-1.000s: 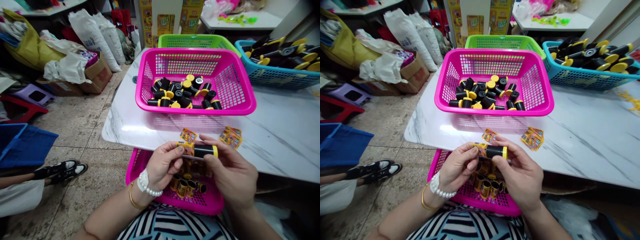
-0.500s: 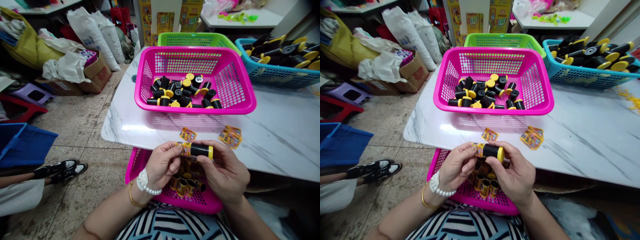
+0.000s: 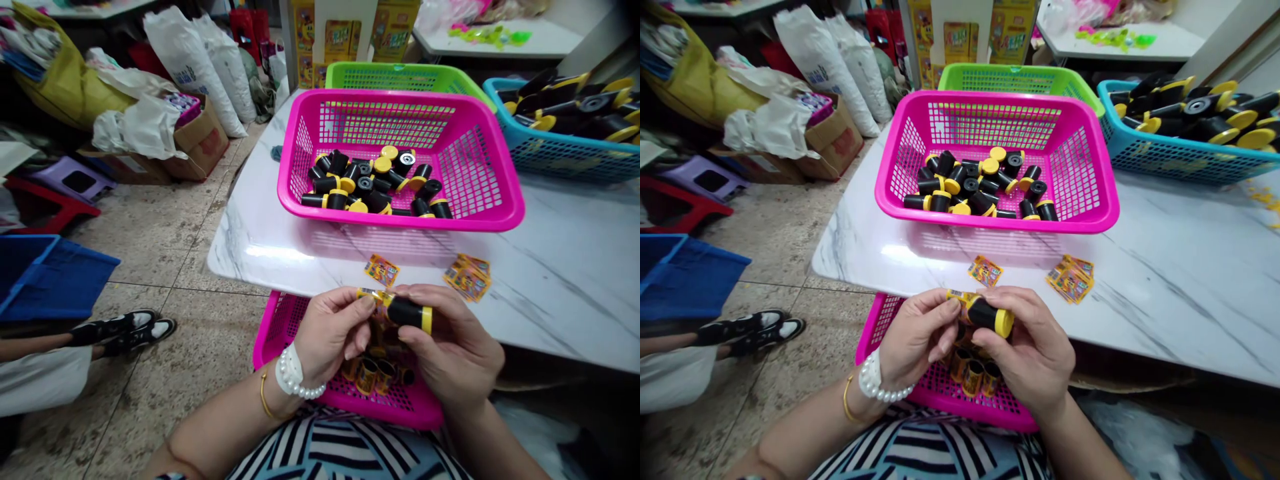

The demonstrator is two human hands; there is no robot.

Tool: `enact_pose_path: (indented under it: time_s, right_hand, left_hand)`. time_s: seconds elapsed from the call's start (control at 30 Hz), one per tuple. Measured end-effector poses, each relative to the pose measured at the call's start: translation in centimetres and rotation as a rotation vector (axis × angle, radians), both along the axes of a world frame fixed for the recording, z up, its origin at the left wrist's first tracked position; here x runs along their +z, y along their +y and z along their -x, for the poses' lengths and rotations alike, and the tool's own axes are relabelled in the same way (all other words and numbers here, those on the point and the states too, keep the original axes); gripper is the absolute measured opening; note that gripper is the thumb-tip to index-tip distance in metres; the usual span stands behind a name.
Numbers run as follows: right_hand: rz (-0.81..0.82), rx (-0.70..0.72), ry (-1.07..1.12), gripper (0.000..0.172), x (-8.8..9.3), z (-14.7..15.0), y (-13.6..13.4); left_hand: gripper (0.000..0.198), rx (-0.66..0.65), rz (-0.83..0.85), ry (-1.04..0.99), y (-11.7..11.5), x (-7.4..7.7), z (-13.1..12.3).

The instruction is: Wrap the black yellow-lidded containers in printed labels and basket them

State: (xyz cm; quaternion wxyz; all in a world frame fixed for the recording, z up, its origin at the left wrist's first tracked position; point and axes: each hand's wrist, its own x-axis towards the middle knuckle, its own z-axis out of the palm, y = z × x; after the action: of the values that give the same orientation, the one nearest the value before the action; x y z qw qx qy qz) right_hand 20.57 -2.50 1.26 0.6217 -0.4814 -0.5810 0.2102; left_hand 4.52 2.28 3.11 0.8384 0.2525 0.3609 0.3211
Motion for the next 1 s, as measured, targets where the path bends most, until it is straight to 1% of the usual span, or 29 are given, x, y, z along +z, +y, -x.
enact_pose_path:
  time_s: [0.1, 0.17, 0.23, 0.33, 0.4, 0.47, 0.53, 0.63, 0.7, 0.77, 0.83, 0.93, 1.0]
  right_hand:
    - [0.121, 0.057, 0.097, 0.032, -0.1, 0.2, -0.3]
    - [0.194, 0.060, 0.113, 0.033, -0.2, 0.1, -0.6]
    - [0.176, 0.003, 0.071, 0.035, -0.3, -0.1, -0.8]
    - [0.082, -0.085, 0.029, 0.036, -0.1, -0.3, -0.9]
    - [0.059, -0.075, 0.058, 0.035, 0.1, -0.4, -0.8]
    - [0.049, -0.048, 0.085, 0.033, 0.3, -0.3, -0.7]
    - [0.050, -0.027, 0.083, 0.032, 0.4, -0.2, -0.7]
    - [0.104, -0.006, 0.079, 0.030, 0.2, 0.0, -0.6]
    - [0.137, -0.008, 0.092, 0.029, 0.0, 0.1, -0.6]
    - [0.155, -0.017, 0.111, 0.028, -0.2, 0.1, -0.7]
    - [0.175, -0.020, 0.120, 0.028, -0.3, 0.1, -0.9]
    - [0.181, 0.004, 0.117, 0.030, -0.3, 0.0, -1.2]
    - [0.142, 0.017, 0.065, 0.034, -0.3, -0.1, -1.1]
  left_hand:
    - [0.037, 0.011, 0.007, 0.000, -0.1, -0.3, 0.1]
    - [0.038, 0.009, 0.020, 0.003, -0.2, -0.5, 0.2]
    - [0.038, 0.012, 0.033, 0.004, -0.4, -0.7, 0.4]
    - [0.038, 0.056, 0.041, 0.008, -0.6, -0.7, 0.8]
    - [0.037, 0.109, 0.028, 0.021, -0.5, -0.7, 1.1]
    - [0.036, 0.135, 0.003, 0.043, -0.4, -0.6, 1.4]
    - [0.035, 0.095, -0.030, 0.056, -0.3, -0.6, 1.5]
    - [0.039, 0.006, -0.071, 0.044, -0.2, -0.7, 1.5]
    - [0.041, 0.030, -0.082, 0.049, -0.1, -0.8, 1.5]
    - [0.039, 0.092, -0.108, 0.089, -0.1, -0.8, 1.5]
    - [0.035, 0.117, -0.188, 0.153, -0.1, -0.7, 1.6]
    - [0.035, 0.043, -0.321, 0.215, -0.1, -0.1, 1.6]
    - [0.034, -0.026, -0.309, 0.169, -0.1, 0.2, 1.4]
